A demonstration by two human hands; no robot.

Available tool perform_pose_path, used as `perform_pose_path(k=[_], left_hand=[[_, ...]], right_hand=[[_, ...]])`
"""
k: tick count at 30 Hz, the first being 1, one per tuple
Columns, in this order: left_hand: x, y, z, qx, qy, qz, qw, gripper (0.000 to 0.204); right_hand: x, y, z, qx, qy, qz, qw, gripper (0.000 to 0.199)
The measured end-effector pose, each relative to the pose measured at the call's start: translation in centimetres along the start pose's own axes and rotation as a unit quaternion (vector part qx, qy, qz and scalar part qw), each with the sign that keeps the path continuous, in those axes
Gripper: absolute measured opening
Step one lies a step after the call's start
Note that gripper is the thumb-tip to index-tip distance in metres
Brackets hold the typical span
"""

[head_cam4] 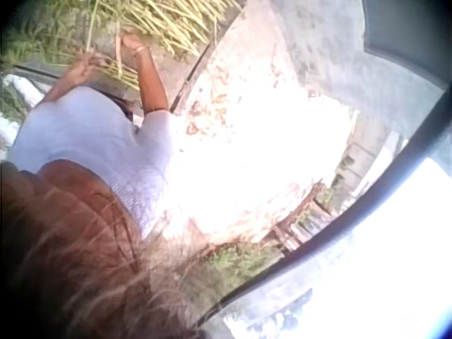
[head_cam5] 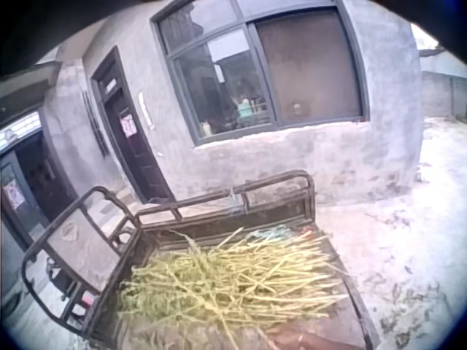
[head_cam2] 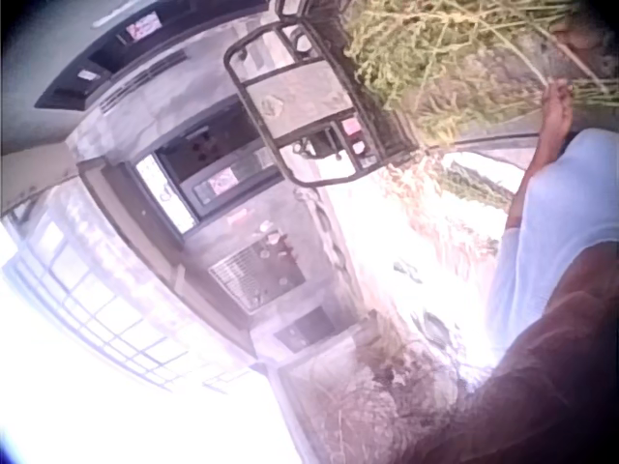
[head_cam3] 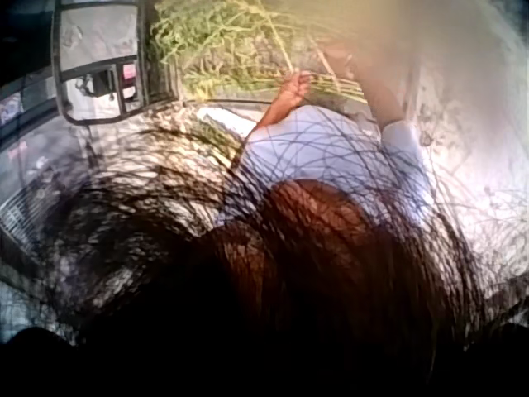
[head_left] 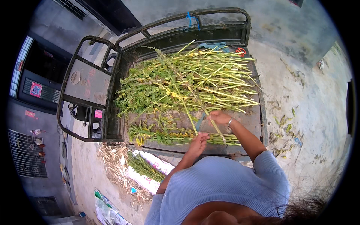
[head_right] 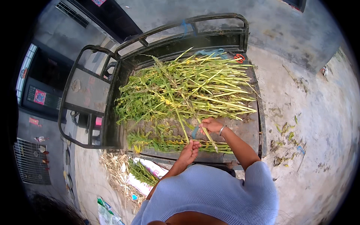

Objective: The person cuts a green fabric strip with scissors and uses it to tie a bundle of long green plants. The person arranges the plants on a metal cart and secures them with the fabric strip.

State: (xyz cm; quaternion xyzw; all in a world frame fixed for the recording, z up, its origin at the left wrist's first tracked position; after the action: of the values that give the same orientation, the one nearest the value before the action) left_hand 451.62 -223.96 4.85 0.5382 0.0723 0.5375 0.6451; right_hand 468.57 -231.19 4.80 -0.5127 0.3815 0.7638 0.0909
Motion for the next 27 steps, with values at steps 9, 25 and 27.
perform_pose_path(k=[9,25,27], left_hand=[[-0.9,2.5,0.8,-0.036,-0.055,-0.011,0.998,0.041],[1.0,4.4,-0.4,0.006,-0.081,-0.017,0.997,0.038],[2.4,5.2,0.9,0.050,-0.002,-0.047,0.998,0.037]], right_hand=[[2.1,-3.0,6.0,-0.025,-0.100,0.006,0.995,0.020],[-1.7,-6.9,6.9,-0.183,0.269,-0.024,0.945,0.036],[-2.1,-6.7,7.3,-0.189,0.262,-0.031,0.946,0.037]])
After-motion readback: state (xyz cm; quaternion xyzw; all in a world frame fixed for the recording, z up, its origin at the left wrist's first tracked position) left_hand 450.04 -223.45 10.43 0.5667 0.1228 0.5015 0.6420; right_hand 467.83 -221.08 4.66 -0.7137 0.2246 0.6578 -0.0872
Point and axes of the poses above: each hand's wrist, its own y-axis away from the middle knuckle, its own z-axis out of the palm, x = y × z, the point moved 6 cm from there along -y, towards the middle knuckle, and after that the axes turned 11 degrees about x, right-handed, at the moved point
